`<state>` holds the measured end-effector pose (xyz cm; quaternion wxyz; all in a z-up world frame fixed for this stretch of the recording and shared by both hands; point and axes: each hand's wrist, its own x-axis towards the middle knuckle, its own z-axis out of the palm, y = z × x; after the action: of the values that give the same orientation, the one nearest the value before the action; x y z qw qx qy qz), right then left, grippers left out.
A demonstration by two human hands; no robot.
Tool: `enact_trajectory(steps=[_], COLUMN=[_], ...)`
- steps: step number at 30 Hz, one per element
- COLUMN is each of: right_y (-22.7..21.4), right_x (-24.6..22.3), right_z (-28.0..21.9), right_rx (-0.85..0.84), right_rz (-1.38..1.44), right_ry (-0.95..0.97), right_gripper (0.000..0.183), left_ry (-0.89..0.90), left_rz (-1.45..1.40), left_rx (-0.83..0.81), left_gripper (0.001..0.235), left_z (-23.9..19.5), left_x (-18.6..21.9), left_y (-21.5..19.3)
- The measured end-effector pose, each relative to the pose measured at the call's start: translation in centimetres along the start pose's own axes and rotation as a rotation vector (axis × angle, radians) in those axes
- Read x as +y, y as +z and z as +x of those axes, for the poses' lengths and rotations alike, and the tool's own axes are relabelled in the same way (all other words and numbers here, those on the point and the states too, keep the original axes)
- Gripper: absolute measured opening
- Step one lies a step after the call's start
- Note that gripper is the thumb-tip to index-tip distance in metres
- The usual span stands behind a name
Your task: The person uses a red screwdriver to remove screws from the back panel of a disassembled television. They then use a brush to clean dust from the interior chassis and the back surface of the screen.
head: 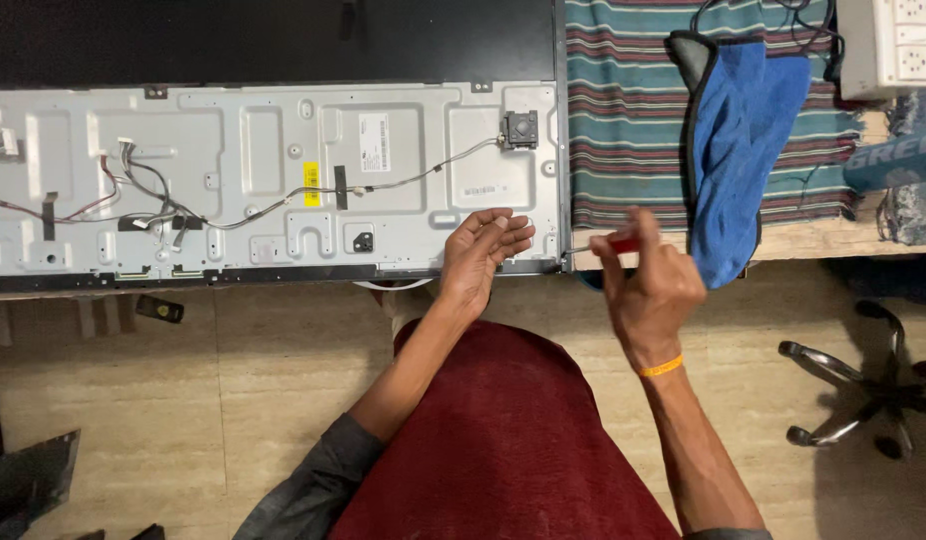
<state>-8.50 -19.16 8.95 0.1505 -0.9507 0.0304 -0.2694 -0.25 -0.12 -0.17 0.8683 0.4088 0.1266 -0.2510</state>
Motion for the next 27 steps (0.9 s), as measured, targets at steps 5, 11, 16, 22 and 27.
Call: enact_trajectory(steps=[5, 11, 16, 22, 27], right_y=[0.1, -1.0, 0.0, 1.1, 1.8], right_x=[0.2, -0.6, -2.6, -5.4, -6.8], right_z=[-0.4, 0.2, 1.6, 2.7, 3.5], right_rx=[-0.072, 0.175, 0.222, 0.156, 0.155], right_rz=[0.279, 0.838, 1.052, 1.051, 1.029], right_ry=[0.134, 0.401, 0.431, 0.439, 0.424], right_gripper=[0.053, 0.046, 0.046, 0.047, 0.047], left_ry=[-0.002, -0.037, -0.031, -0.017, 0.015], left_rz=[-0.027, -0.095, -0.201, -0.174, -0.084], left_rx=[-0.051, -0.050, -0.026, 0.029, 0.005], left_gripper=[0.020, 0.024, 0.030, 0.031, 0.030], left_z=[0.3, 0.4, 0.5, 0.3, 0.7], left_x=[-0.2, 0.2, 1.4, 4.2, 6.2], left_y=[0.1, -1.3, -2.7, -3.8, -4.4])
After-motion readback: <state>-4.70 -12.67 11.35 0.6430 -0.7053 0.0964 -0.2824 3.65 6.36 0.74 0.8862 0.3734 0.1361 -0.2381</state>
